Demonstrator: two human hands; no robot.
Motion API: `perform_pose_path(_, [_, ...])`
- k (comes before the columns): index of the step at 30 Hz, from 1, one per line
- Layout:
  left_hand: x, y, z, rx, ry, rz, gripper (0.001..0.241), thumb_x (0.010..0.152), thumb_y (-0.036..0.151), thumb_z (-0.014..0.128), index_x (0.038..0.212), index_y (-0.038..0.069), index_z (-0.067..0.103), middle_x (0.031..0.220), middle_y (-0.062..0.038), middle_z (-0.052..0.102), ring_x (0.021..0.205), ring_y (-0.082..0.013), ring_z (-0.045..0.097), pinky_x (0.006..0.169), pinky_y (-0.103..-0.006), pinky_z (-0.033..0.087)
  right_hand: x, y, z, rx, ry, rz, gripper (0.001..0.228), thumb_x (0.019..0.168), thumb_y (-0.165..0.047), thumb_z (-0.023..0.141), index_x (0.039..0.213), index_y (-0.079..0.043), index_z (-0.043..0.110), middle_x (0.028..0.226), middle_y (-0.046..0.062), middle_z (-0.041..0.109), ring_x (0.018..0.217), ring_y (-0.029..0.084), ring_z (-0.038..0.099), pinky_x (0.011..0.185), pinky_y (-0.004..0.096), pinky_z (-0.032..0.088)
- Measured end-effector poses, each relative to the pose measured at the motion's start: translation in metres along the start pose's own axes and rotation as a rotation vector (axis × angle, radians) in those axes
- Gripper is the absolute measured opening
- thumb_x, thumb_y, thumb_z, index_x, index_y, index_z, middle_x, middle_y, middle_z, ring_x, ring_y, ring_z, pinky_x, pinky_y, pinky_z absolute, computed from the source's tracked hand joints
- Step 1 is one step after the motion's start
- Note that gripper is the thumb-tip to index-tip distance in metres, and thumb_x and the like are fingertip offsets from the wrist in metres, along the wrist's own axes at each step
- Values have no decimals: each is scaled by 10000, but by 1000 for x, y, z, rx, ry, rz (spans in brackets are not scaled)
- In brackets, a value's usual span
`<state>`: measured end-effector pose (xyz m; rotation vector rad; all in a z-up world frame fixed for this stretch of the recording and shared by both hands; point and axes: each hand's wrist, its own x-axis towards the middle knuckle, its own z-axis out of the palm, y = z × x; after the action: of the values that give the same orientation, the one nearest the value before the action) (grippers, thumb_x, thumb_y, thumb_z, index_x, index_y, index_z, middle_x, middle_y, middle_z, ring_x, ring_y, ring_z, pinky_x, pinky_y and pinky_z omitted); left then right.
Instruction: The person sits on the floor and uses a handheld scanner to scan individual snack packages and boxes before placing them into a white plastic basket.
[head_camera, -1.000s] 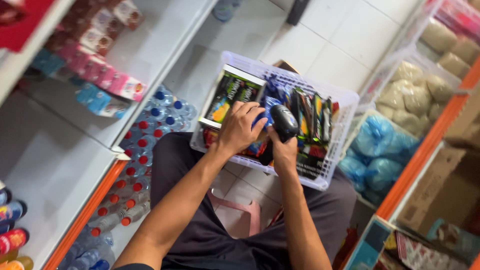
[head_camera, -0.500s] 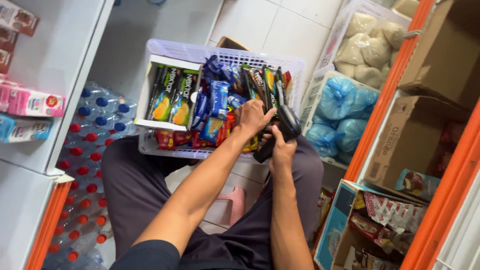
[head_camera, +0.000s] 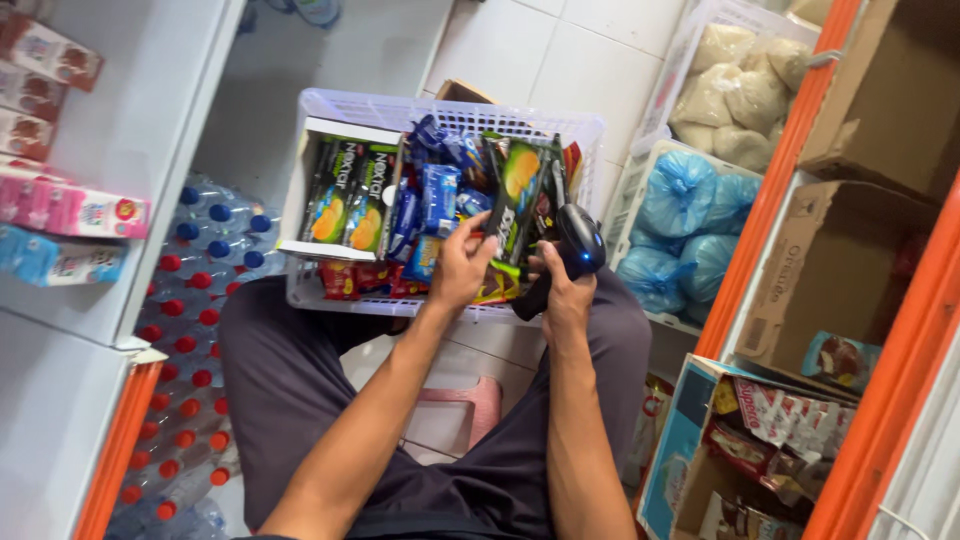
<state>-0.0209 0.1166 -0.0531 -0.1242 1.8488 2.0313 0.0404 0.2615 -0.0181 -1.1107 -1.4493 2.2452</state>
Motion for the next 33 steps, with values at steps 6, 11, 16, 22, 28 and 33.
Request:
perform_pose_path(6, [-35, -5, -33, -364, -373, -131, 457, 1008, 98, 580, 1454, 27, 513, 1243, -27, 696, 1103, -93, 662, 962, -269, 539, -8, 21, 17, 200, -268, -93, 314, 912, -13, 735, 1206, -56, 633, 1099, 23, 673, 976, 114, 675, 874, 269, 566])
perform_pose_path(11, [-34, 0, -48, -92, -446, -120, 634, 1232, 424, 396, 1172, -160, 635, 984, -144, 603, 891, -172, 550, 806, -335, 510, -17, 33, 21, -30, -325, -146, 302, 905, -8, 767, 1188, -20, 664, 1080, 46, 701, 945, 124, 674, 863, 274, 558])
perform_pose_path(16, [-46, 43, -48, -187, -460, 129, 567, 1112, 532, 362, 1368, 68, 564, 1285, 18, 654, 1184, -56, 593, 1004, -243, 449, -22, 32, 30, -52, -334, -241, 359, 862, 17, 818, 1178, -15, 649, 1060, 18, 657, 951, 109, 639, 856, 269, 541])
perform_pose_path(22, [-44, 66, -59, 14, -172, 176, 324, 997, 211, 671, 1231, -12, 648, 1044, -53, 744, 905, -99, 669, 804, -285, 569, -37, 15, 41, -135, -234, -233, 238, 917, -62, 731, 1146, -31, 677, 1032, 30, 716, 850, 104, 687, 769, 270, 591])
perform_pose_path(28, [-30, 73, -91, 94, -189, 15, 305, 1022, 167, 648, 1249, -33, 684, 1047, -62, 747, 922, -96, 646, 831, -283, 553, -49, -20, 36, -555, -377, -630, 315, 877, -65, 793, 1157, -5, 662, 989, 73, 728, 856, 161, 681, 788, 314, 546])
perform_pose_path(33, [-43, 83, -98, 187, -237, 111, 435, 957, 100, 652, 1373, -2, 576, 1198, -78, 711, 1081, -128, 642, 971, -290, 514, -46, -36, 37, -780, -343, -703, 272, 800, -115, 849, 972, -26, 657, 833, 132, 690, 733, 275, 672, 703, 354, 531])
